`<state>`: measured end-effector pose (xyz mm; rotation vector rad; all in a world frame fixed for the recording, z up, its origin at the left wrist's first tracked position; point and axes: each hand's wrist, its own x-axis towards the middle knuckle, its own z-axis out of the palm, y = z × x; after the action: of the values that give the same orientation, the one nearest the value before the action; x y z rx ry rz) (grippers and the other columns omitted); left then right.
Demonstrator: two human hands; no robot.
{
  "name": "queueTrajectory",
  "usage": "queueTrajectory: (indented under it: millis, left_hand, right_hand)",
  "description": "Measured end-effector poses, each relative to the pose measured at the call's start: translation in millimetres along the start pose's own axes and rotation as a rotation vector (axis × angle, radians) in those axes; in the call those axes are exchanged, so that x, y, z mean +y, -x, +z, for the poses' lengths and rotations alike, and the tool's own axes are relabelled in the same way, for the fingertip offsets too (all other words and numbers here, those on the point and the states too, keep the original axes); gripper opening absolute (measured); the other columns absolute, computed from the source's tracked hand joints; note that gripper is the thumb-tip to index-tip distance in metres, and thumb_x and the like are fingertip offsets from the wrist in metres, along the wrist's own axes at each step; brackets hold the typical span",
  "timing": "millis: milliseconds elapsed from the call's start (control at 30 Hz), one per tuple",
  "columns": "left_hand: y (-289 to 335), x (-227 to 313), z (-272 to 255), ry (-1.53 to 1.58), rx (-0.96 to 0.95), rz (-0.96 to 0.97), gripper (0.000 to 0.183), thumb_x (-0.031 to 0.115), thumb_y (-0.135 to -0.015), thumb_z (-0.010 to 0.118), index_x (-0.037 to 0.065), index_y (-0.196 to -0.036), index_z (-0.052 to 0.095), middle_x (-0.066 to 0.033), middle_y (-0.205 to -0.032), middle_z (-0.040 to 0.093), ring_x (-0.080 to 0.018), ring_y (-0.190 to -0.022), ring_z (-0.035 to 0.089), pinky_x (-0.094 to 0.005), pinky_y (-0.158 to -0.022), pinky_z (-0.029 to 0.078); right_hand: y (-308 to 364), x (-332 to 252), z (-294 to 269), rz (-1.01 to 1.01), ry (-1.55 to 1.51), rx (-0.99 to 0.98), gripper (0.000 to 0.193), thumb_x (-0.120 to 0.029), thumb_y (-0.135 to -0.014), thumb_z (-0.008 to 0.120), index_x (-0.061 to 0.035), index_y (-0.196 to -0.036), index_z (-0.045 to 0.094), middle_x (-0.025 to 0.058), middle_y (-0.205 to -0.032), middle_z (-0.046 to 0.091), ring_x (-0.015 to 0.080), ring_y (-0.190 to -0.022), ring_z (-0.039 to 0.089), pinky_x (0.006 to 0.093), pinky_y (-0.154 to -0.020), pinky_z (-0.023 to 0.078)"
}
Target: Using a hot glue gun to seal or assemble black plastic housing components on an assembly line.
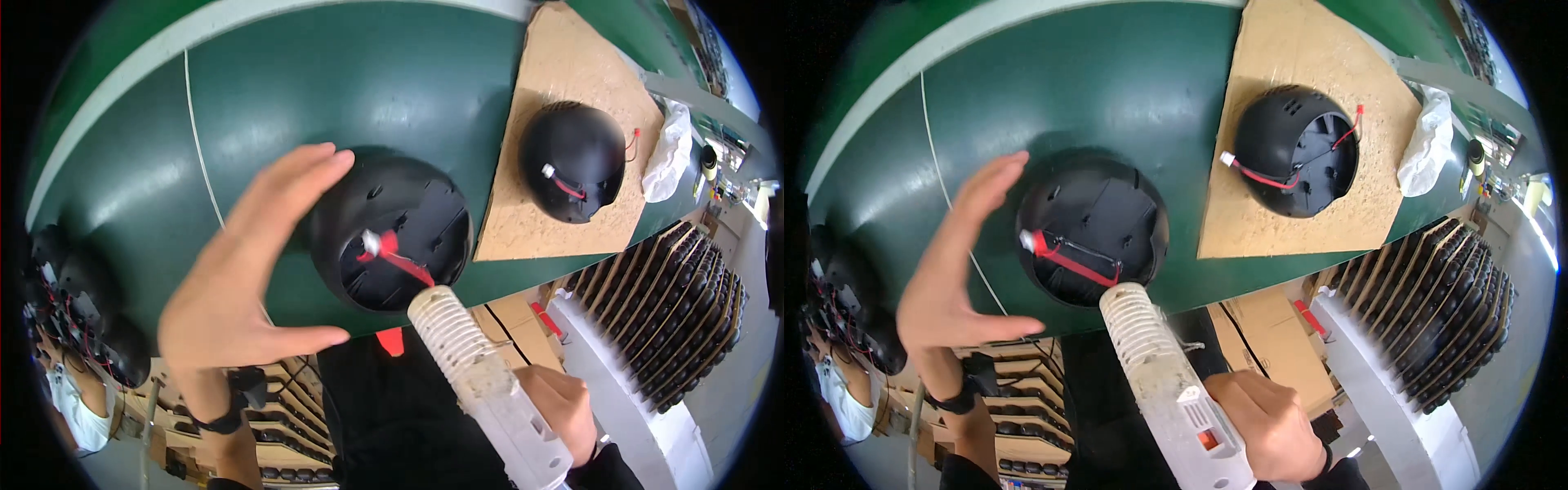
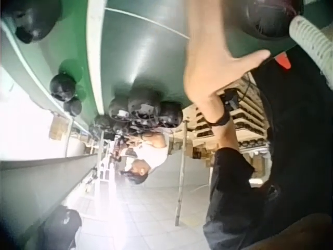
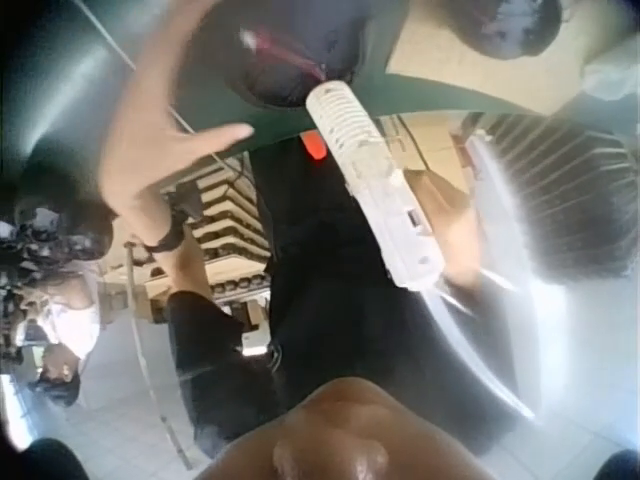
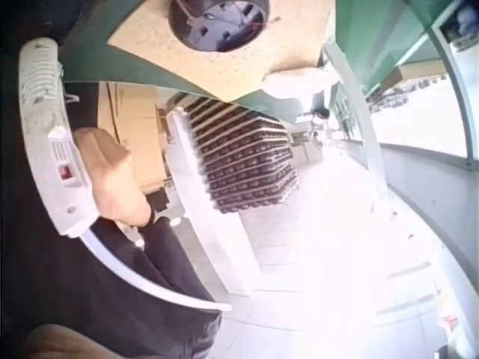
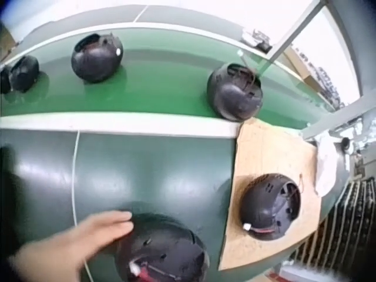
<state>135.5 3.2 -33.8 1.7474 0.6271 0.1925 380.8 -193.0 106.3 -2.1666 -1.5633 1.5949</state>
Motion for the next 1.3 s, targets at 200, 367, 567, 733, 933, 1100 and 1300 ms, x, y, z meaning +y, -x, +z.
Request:
queueTrajectory:
  millis: [200, 367, 567, 733, 933, 1100, 1300]
  left_hand:
    - [2.0, -10.3, 31.3, -0.247, 0.017, -0.082, 0.120, 0.033, -0.052, 0.097, 0.008, -0.153, 0.038, -0.0209, -0.154, 0.041, -0.0410, -0.141, 0.043, -0.0485, -0.115, 0.041]
    - [-25.7, 14.4, 43.2, -0.151, 0.140, -0.172, 0.103, 0.030, -0.067, 0.093, 0.007, -0.151, 0.039, -0.0202, -0.153, 0.040, -0.0392, -0.141, 0.044, -0.0469, -0.114, 0.041]
    - [-145.6, 40.4, -45.7, -0.157, 0.223, 0.079, 0.074, 0.019, -0.080, 0.081, 0.005, -0.145, 0.049, -0.0196, -0.140, 0.058, -0.0349, -0.130, 0.056, -0.0437, -0.108, 0.046]
    - [-307.4, 7.2, -36.6, -0.453, 0.336, 0.266, 0.131, 0.038, -0.056, 0.094, 0.003, -0.159, 0.021, -0.0291, -0.154, 0.037, -0.0431, -0.143, 0.038, -0.0453, -0.118, 0.037]
    - [-255.0, 11.6, -50.6, -0.518, 0.512, 0.353, 0.123, 0.040, -0.051, 0.095, -0.001, -0.150, 0.036, -0.0272, -0.141, 0.050, -0.0455, -0.127, 0.055, -0.0483, -0.109, 0.046]
    - [-41.7, -9.6, -74.1, -0.230, 0.332, -0.085, 0.130, 0.031, -0.044, 0.102, 0.002, -0.152, 0.035, -0.0241, -0.148, 0.047, -0.0383, -0.138, 0.048, -0.0466, -0.117, 0.037]
    - [65.7, -24.7, 17.7, -0.258, 0.355, -0.226, 0.136, 0.035, -0.055, 0.099, 0.005, -0.160, 0.017, -0.0262, -0.161, 0.026, -0.0415, -0.146, 0.034, -0.0480, -0.120, 0.029]
  right_hand:
    - [-20.5, 5.7, -27.2, 0.007, -0.022, -0.043, 0.030, -0.009, -0.072, 0.078, 0.0050, -0.095, 0.066, 0.0186, -0.092, 0.069, 0.0348, -0.079, 0.070, 0.0387, -0.068, 0.056]
    - [-42.8, 26.7, -46.4, -0.201, -0.058, 0.175, 0.030, -0.009, -0.071, 0.079, 0.0049, -0.095, 0.066, 0.0187, -0.093, 0.069, 0.0349, -0.081, 0.071, 0.0389, -0.069, 0.056]
    - [-26.0, 47.3, -59.4, -0.244, -0.076, 0.342, 0.030, -0.009, -0.071, 0.079, 0.0047, -0.095, 0.066, 0.0188, -0.094, 0.070, 0.0349, -0.082, 0.071, 0.0391, -0.070, 0.057]
    - [-36.7, 47.5, -66.0, -0.347, -0.077, 0.296, 0.030, -0.008, -0.071, 0.079, 0.0046, -0.095, 0.066, 0.0188, -0.095, 0.070, 0.0349, -0.083, 0.071, 0.0392, -0.071, 0.057]
    - [-47.6, 69.5, -55.1, -0.411, -0.170, 0.238, 0.031, -0.008, -0.071, 0.080, 0.0044, -0.096, 0.066, 0.0189, -0.097, 0.070, 0.0350, -0.084, 0.071, 0.0394, -0.072, 0.057]
    - [-57.2, 72.6, -5.7, -0.416, -0.367, 0.235, 0.031, -0.008, -0.071, 0.080, 0.0043, -0.096, 0.066, 0.0190, -0.098, 0.071, 0.0350, -0.086, 0.071, 0.0396, -0.073, 0.057]
    - [-48.3, 42.9, 43.4, -0.420, -0.490, 0.148, 0.031, -0.008, -0.071, 0.081, 0.0041, -0.096, 0.067, 0.0191, -0.099, 0.071, 0.0350, -0.087, 0.072, 0.0398, -0.075, 0.058]
